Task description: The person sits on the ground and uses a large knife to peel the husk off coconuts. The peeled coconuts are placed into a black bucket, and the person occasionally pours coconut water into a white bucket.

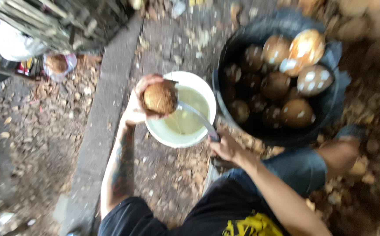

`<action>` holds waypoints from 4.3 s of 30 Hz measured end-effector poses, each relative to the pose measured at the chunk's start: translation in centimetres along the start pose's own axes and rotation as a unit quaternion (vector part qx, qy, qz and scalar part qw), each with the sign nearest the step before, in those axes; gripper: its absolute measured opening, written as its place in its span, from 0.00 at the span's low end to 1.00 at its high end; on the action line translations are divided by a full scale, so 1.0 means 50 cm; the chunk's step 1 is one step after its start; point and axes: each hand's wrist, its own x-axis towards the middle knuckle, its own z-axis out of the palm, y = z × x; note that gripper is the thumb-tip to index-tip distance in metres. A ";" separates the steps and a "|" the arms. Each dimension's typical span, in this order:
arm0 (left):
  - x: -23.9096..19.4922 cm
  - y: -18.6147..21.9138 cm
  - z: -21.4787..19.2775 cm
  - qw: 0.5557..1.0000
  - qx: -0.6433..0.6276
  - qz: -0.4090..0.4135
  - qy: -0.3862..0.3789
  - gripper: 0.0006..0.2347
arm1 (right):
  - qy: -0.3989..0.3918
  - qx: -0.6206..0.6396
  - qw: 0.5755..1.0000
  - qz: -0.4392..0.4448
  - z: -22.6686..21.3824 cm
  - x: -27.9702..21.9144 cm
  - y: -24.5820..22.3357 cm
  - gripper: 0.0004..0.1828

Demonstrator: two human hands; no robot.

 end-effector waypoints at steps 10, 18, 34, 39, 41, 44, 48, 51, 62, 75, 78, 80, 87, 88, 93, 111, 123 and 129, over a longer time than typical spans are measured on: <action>0.013 0.086 -0.015 0.998 0.062 -0.006 0.002 0.43 | 0.019 -0.021 0.997 -0.068 -0.013 0.056 0.108 0.15; 0.022 0.119 -0.020 0.996 0.087 0.018 -0.005 0.41 | 0.010 -0.025 0.995 -0.095 -0.010 0.088 0.158 0.15; 0.050 0.157 -0.017 0.991 0.118 0.057 -0.016 0.42 | 0.086 -0.073 0.992 -0.057 -0.032 0.024 0.022 0.18; 0.057 0.205 -0.016 0.991 0.112 0.069 -0.016 0.42 | 0.091 -0.073 0.991 -0.065 -0.032 0.049 0.083 0.17; 0.059 0.224 -0.013 0.991 0.113 0.071 -0.019 0.42 | 0.108 -0.076 0.989 -0.058 -0.035 0.042 0.069 0.16; 0.059 0.229 -0.008 0.990 0.121 0.071 -0.022 0.42 | 0.113 -0.070 0.991 -0.028 -0.035 0.046 0.073 0.17; 0.068 0.243 0.003 0.989 0.128 0.072 -0.025 0.41 | 0.119 -0.059 0.991 -0.020 -0.037 0.026 0.050 0.18; 0.075 0.248 0.009 0.988 0.132 0.071 -0.028 0.40 | 0.125 -0.056 0.990 -0.028 -0.043 0.032 0.070 0.18; 0.095 0.264 0.017 0.982 0.166 0.082 -0.045 0.39 | 0.144 -0.060 0.987 -0.031 -0.065 0.036 0.104 0.19; 0.112 0.278 0.019 0.975 0.193 0.092 -0.054 0.39 | 0.156 -0.030 0.986 -0.056 -0.079 0.005 0.060 0.18; 0.121 0.282 0.020 0.974 0.194 0.099 -0.062 0.38 | 0.159 -0.032 0.985 -0.058 -0.086 -0.005 0.036 0.16; 0.124 0.287 0.022 0.972 0.204 0.096 -0.069 0.39 | 0.156 -0.039 0.985 -0.054 -0.094 -0.012 0.026 0.15; 0.132 0.303 0.028 0.969 0.212 0.095 -0.085 0.39 | 0.158 -0.037 0.984 -0.068 -0.105 -0.024 0.031 0.14; 0.133 0.304 0.029 0.968 0.215 0.094 -0.087 0.38 | 0.158 -0.034 0.984 -0.073 -0.105 -0.024 0.032 0.14; 0.134 0.307 0.032 0.965 0.228 0.090 -0.091 0.39 | 0.153 -0.020 0.985 -0.078 -0.099 -0.015 0.053 0.13; 0.136 0.330 0.030 0.955 0.271 0.062 -0.107 0.39 | 0.164 0.017 0.984 -0.068 -0.086 0.009 0.055 0.11; 0.139 0.319 0.036 0.933 0.332 0.047 -0.131 0.42 | 0.145 0.032 0.987 -0.062 -0.100 0.003 0.040 0.06; 0.144 0.323 0.036 0.929 0.341 0.044 -0.139 0.41 | 0.136 0.028 0.989 -0.052 -0.092 0.005 0.036 0.06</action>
